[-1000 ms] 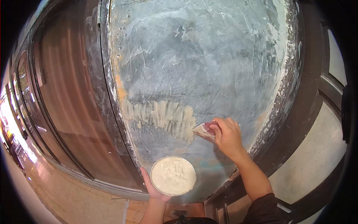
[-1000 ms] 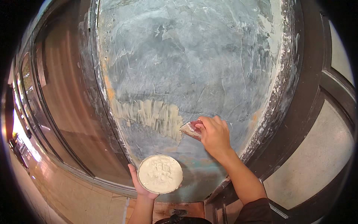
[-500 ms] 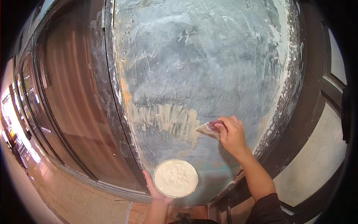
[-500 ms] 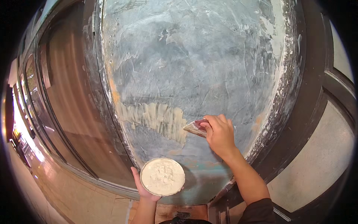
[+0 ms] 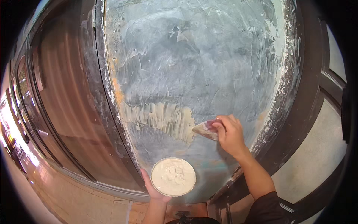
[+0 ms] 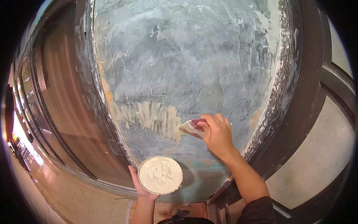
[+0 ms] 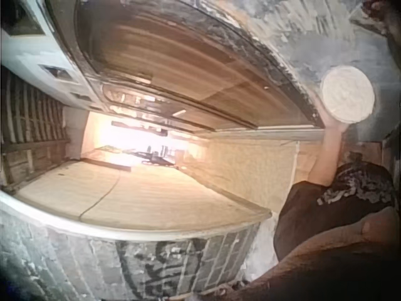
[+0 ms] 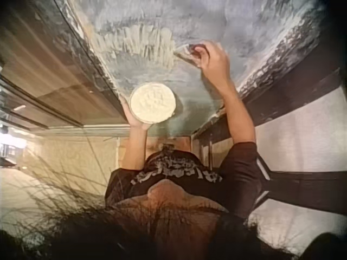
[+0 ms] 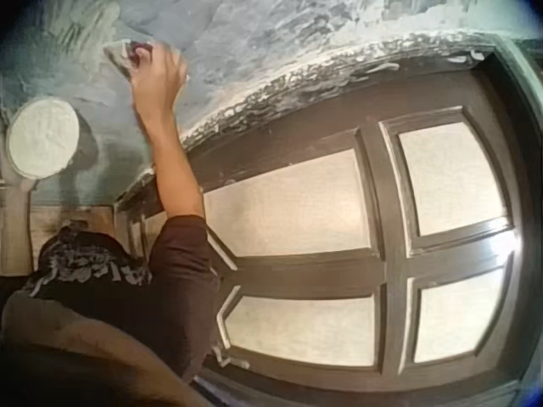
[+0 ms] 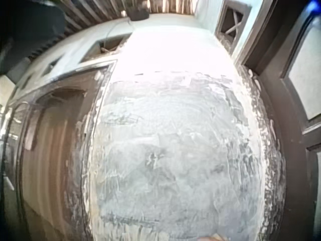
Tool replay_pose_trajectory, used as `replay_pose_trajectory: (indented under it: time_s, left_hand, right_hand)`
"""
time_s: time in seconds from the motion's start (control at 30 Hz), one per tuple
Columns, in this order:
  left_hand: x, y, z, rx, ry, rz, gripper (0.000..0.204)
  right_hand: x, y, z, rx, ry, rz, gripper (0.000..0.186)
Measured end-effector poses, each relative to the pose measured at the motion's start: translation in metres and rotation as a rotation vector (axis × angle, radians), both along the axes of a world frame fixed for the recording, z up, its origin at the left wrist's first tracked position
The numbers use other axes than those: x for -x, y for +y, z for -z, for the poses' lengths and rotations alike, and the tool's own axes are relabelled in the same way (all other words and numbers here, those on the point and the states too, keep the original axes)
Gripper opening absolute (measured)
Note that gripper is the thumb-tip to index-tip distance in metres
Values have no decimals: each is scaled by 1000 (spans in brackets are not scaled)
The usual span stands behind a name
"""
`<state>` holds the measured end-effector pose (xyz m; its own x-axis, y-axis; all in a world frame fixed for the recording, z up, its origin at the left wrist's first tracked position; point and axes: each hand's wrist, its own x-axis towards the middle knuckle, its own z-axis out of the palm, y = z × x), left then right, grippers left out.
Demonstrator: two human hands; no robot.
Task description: The person applies wall putty to a damaged section of a wall using a scraper.
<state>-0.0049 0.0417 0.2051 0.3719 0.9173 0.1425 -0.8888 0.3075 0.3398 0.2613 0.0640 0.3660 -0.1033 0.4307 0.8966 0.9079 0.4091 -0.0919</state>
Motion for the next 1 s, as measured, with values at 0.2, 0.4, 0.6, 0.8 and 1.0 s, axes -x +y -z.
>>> replay_pose_trajectory:
  time_s: [0.2,0.4,0.6,0.8,1.0]
  left_hand:
    - [-3,-3,-3,18,11,-14,108]
    - [5,-6,-3,-38,14,27,106]
    - [5,-3,-4,-68,-5,-8,106]
    - [5,-4,-3,-55,7,-1,107]
    - [4,-4,2,-5,0,-16,109]
  right_hand:
    - [0,4,16,69,-72,32,17]
    - [-2,6,-9,-19,13,17,17]
    - [-2,1,21,72,-57,1,21]
    - [-1,7,-3,-17,-9,51,17]
    - [-5,-1,6,37,102,-11,14]
